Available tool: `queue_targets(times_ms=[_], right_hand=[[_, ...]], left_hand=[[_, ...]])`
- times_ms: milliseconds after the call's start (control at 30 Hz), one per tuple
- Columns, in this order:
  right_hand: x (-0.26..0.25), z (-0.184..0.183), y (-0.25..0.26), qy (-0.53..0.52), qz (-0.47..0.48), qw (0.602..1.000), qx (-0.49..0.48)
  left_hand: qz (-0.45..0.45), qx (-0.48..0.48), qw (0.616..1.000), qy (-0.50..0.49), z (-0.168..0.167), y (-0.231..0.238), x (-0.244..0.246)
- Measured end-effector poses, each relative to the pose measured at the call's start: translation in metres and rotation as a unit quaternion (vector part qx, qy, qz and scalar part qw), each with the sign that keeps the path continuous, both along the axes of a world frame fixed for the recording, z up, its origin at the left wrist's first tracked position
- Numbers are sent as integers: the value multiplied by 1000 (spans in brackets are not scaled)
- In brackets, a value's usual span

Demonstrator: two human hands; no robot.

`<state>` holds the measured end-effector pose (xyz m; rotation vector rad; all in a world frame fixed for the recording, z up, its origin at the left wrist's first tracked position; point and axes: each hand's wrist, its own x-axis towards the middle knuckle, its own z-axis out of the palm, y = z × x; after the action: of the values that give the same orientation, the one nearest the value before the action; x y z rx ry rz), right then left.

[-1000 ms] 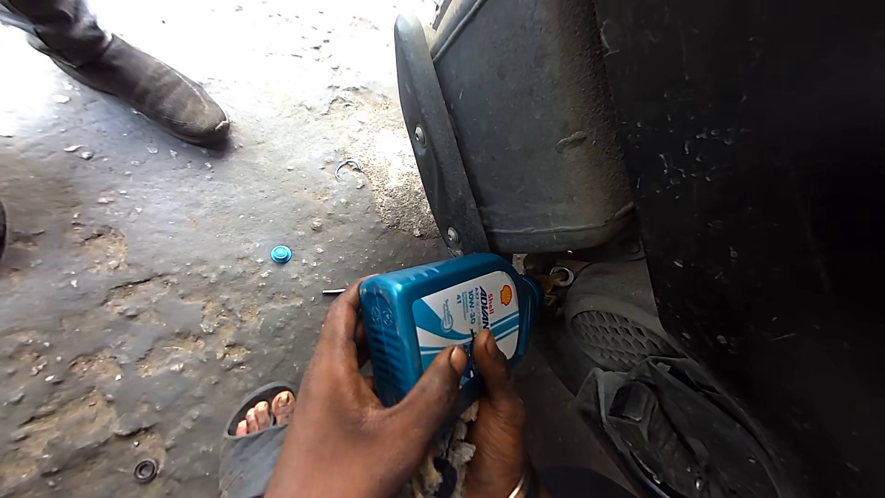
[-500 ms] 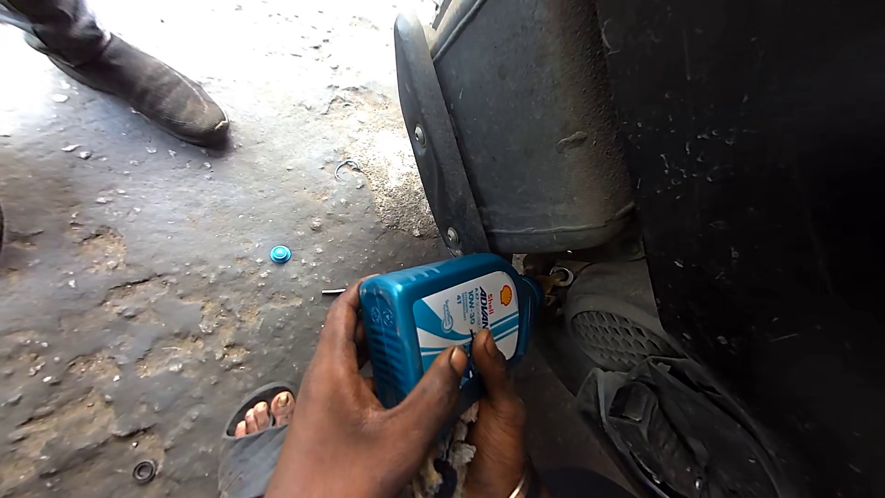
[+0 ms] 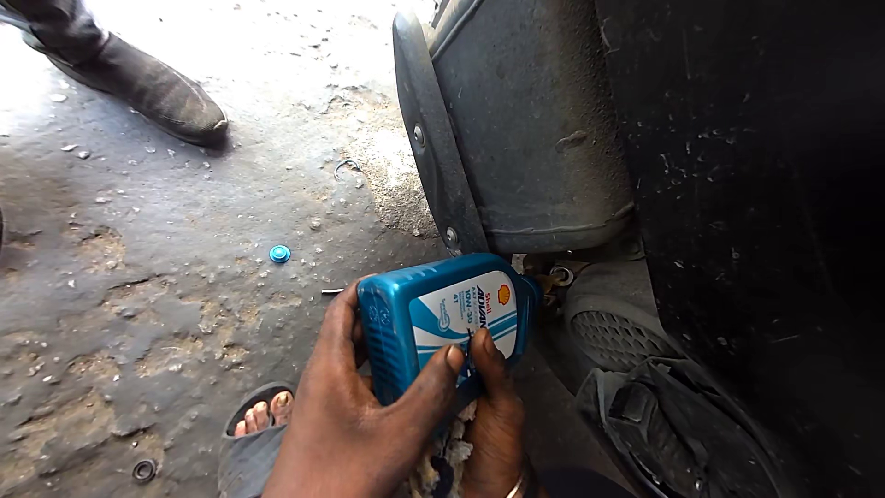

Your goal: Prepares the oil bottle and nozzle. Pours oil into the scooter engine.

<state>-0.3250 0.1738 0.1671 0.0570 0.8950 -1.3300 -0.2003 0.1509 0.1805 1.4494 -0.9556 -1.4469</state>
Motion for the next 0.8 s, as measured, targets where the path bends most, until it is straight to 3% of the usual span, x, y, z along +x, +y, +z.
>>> queue_targets(times_ms=[800], right_hand=[[-1, -2, 1, -10, 1, 1000, 11]], left_hand=[[1, -4, 1000, -10, -5, 2, 0]])
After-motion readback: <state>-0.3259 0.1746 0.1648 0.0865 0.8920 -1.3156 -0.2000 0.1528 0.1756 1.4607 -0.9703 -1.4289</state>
